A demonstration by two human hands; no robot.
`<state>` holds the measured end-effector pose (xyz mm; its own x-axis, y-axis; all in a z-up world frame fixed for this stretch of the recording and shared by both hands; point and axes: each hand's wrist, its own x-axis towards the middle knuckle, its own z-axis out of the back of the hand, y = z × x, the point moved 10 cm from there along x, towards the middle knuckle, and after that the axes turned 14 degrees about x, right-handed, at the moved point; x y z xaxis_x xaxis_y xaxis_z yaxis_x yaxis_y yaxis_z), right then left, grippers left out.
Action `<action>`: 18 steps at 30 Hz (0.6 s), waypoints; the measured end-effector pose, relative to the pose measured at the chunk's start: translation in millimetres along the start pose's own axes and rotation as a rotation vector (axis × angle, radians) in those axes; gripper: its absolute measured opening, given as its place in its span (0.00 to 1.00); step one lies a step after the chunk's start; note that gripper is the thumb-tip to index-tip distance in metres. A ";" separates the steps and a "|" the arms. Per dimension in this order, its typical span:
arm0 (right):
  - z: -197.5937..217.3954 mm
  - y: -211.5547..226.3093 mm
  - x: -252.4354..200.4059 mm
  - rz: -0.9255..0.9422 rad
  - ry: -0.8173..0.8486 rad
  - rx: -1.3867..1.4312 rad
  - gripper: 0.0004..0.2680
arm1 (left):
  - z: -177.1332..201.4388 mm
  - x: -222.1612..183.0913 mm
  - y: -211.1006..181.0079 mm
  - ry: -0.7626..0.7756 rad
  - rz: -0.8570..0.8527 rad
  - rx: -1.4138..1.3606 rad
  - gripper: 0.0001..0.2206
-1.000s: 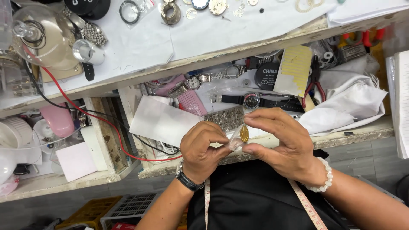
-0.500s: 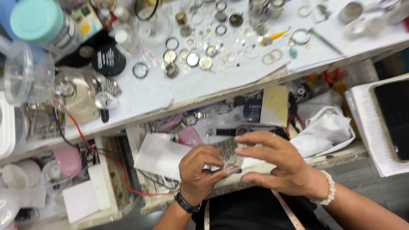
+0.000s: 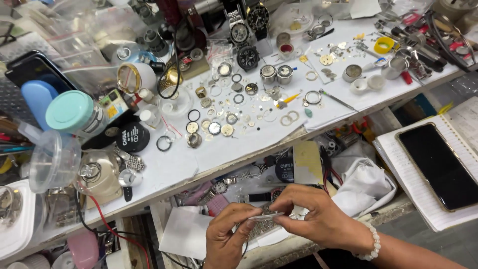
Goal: Repairing and testing various watches at a cluttered workbench, handling small internal components and using precision tools.
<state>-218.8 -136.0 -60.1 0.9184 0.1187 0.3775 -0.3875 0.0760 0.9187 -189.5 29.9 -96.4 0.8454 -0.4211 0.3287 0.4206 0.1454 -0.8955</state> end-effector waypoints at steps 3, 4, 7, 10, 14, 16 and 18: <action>-3.9 -13.4 0.6 -0.100 -0.004 0.137 0.02 | 0.8 0.4 1.6 -0.027 0.014 0.035 0.07; -5.2 -15.2 0.6 -0.091 -0.004 0.118 0.02 | 3.1 0.7 3.3 -0.055 0.048 0.043 0.07; -10.1 -20.2 1.2 -0.082 0.011 0.086 0.02 | 7.7 2.0 4.0 -0.104 0.057 0.047 0.05; -14.9 -21.3 1.3 -0.081 0.042 0.058 0.02 | 9.8 2.4 3.8 -0.123 0.040 0.054 0.04; -24.7 -15.3 9.0 -0.034 0.092 0.071 0.04 | 8.7 7.7 -14.2 -0.067 -0.067 0.004 0.04; -27.7 -24.8 3.5 -0.018 0.102 0.055 0.04 | 10.5 1.5 -8.3 -0.088 -0.036 0.031 0.04; -28.9 -29.3 2.6 0.000 0.094 0.024 0.03 | 12.8 1.3 -4.8 -0.095 -0.017 0.044 0.03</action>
<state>-207.4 -109.3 -89.3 0.9065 0.2109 0.3657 -0.3840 0.0523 0.9218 -186.2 40.1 -87.8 0.8645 -0.3377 0.3722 0.4471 0.1788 -0.8764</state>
